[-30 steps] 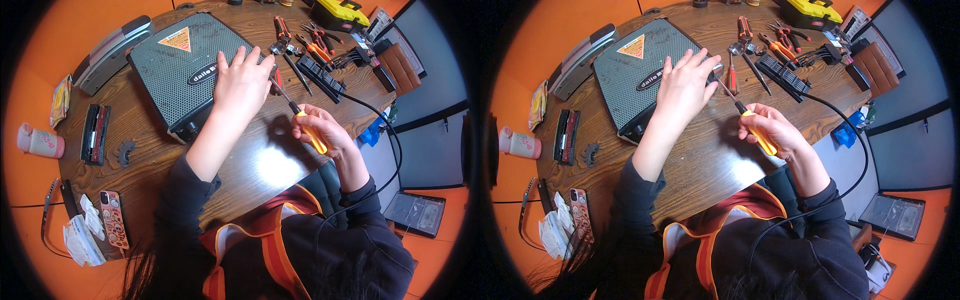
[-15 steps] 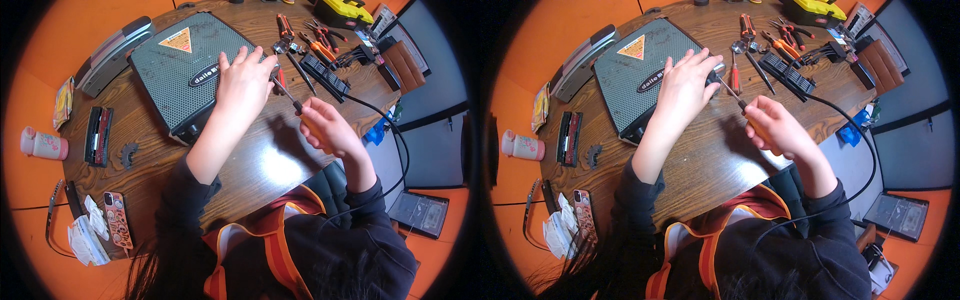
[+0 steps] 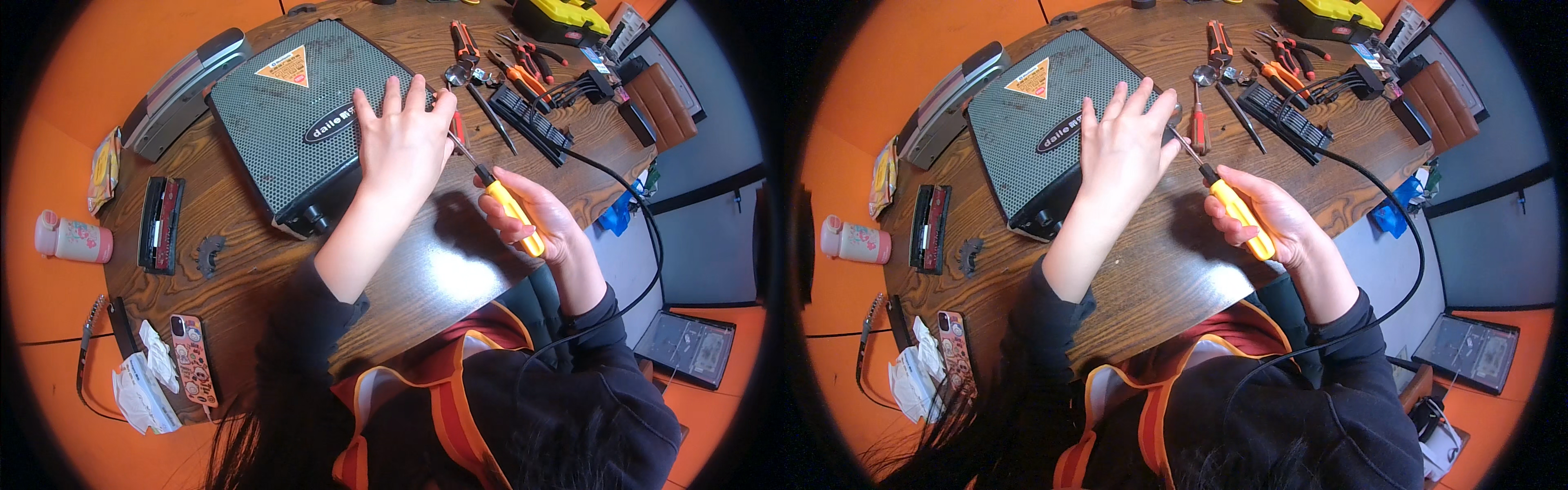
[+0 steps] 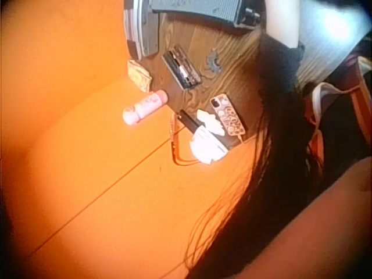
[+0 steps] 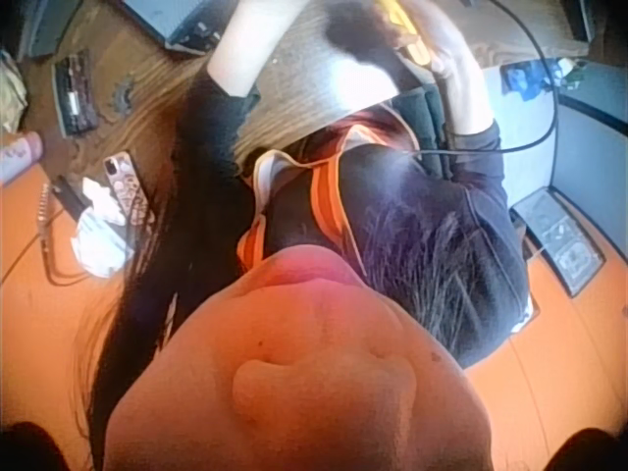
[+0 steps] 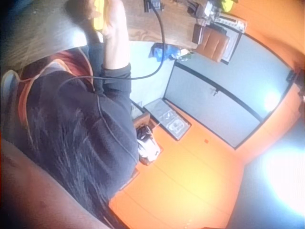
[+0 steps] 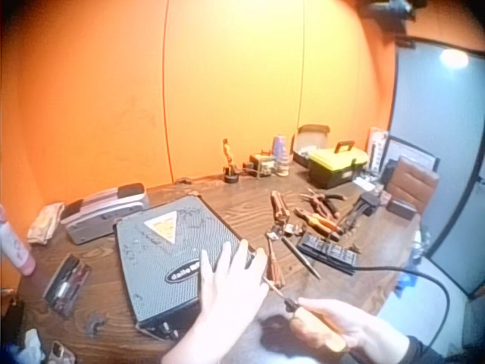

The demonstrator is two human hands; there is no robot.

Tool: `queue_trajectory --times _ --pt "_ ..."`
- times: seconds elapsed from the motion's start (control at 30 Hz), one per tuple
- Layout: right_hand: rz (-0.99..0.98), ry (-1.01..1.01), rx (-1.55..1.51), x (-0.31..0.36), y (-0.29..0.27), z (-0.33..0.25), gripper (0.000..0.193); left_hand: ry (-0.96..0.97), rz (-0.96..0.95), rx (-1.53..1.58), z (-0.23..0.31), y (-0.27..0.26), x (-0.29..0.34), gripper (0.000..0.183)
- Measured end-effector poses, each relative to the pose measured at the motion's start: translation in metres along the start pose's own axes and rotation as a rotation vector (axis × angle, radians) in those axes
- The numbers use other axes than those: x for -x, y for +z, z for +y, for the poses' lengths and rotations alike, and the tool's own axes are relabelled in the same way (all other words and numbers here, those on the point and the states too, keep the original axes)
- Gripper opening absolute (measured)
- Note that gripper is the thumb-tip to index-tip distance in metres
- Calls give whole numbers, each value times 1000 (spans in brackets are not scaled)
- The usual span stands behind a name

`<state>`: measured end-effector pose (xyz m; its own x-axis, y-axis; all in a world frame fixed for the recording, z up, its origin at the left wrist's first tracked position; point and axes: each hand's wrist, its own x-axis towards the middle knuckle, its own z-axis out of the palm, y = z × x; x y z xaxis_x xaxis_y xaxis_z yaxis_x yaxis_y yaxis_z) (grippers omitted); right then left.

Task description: The person uses a screwdriver to tighten screws on the corners of a small black speaker placed on a wooden table. They rotate the speaker to access different sides and continue securing the screws.

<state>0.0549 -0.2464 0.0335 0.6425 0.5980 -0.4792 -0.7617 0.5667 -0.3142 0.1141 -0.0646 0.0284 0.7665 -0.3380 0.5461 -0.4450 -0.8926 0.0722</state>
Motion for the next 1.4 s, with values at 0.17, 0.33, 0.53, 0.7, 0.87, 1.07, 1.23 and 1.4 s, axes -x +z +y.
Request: queue_trajectory --times 0.17,0.33,0.53,0.7,0.87,1.07,1.23,1.4 --pt "118 -219 455 11 13 8 35 13 34 41 -2 1 0 46" --pt "342 -458 1103 34 25 25 53 -2 8 22 -1 -1 0 50" --pt "662 -1363 1974 18 1 46 31 -5 -13 26 -1 -4 0 54" --pt "749 -1376 2072 9 -9 50 27 -8 -21 96 -4 -7 2 62" --pt "594 -887 1114 9 -5 30 14 3 -41 77 -4 -7 2 65" --pt "307 -409 439 16 -12 11 23 16 -33 58 -4 -6 2 65" --pt "553 -1121 1496 9 -11 33 32 16 -40 57 -4 -7 3 64" --pt "678 -1458 1899 1 -1 45 18 19 -32 44 -5 -6 3 64"
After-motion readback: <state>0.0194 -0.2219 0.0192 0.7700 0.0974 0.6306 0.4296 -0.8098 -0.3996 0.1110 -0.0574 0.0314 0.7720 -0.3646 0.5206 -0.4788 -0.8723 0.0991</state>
